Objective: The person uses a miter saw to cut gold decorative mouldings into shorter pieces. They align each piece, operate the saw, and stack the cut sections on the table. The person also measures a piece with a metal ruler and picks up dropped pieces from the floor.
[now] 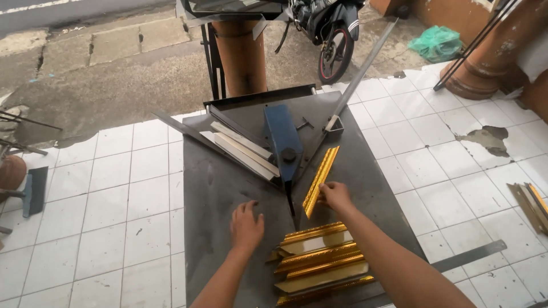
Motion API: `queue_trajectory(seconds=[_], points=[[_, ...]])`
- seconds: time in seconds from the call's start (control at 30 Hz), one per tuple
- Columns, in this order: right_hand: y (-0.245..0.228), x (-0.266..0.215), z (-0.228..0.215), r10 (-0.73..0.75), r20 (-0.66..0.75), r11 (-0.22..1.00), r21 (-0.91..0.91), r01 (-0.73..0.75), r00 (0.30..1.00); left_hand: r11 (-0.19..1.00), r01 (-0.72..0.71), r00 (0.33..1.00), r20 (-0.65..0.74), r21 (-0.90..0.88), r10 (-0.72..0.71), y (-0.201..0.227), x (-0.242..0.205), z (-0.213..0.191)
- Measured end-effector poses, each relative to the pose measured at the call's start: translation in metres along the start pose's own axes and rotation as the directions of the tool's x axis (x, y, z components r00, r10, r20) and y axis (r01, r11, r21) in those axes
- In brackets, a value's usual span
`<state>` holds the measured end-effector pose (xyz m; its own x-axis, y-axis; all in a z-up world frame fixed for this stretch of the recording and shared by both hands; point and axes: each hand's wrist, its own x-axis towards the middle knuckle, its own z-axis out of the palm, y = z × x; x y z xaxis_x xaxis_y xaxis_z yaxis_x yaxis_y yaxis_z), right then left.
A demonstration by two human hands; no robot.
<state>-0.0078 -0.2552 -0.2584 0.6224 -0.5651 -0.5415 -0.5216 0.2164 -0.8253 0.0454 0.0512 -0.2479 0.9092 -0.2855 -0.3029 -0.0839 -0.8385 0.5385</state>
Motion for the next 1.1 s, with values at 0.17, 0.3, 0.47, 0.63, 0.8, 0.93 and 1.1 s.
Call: queue_trajectory(seconds=[0.17,0.3,0.47,0.63,0.8,0.93,1.1], points=[[0.005,0.036,0.024,-0.129,-0.150,0.926,-0.372,0.065,0.980,0.943,-0.060,0.965,0.262,0.327,-0.030,-0.012,0.013,-0.028],[-0.028,0.001,0.030,-0.364,-0.081,0.531,-0.837,0.136,0.928,0.922,0.003,0.900,0.400,0.387,-0.171,-0.010,0.024,-0.027],[-0.003,0.017,0.024,-0.384,0.186,0.182,-0.945,0.272,0.905,0.922,0.008,0.891,0.415,0.387,-0.183,-0.009,0.027,-0.026],[0.011,0.016,0.025,-0.353,0.267,0.100,-0.942,0.320,0.897,0.923,0.022,0.879,0.432,0.383,-0.200,-0.005,0.027,-0.032],[0.002,0.007,0.025,-0.263,0.256,0.081,-0.955,0.286,0.930,0.929,0.025,0.876,0.439,0.370,-0.199,-0.003,0.022,-0.034],[0.001,0.009,0.024,-0.238,0.255,0.089,-0.955,0.282,0.937,0.924,0.023,0.878,0.433,0.383,-0.201,-0.005,0.023,-0.031],[-0.002,0.010,0.025,-0.213,0.238,0.087,-0.961,0.261,0.948,0.922,0.017,0.879,0.434,0.387,-0.199,-0.003,0.023,-0.032]])
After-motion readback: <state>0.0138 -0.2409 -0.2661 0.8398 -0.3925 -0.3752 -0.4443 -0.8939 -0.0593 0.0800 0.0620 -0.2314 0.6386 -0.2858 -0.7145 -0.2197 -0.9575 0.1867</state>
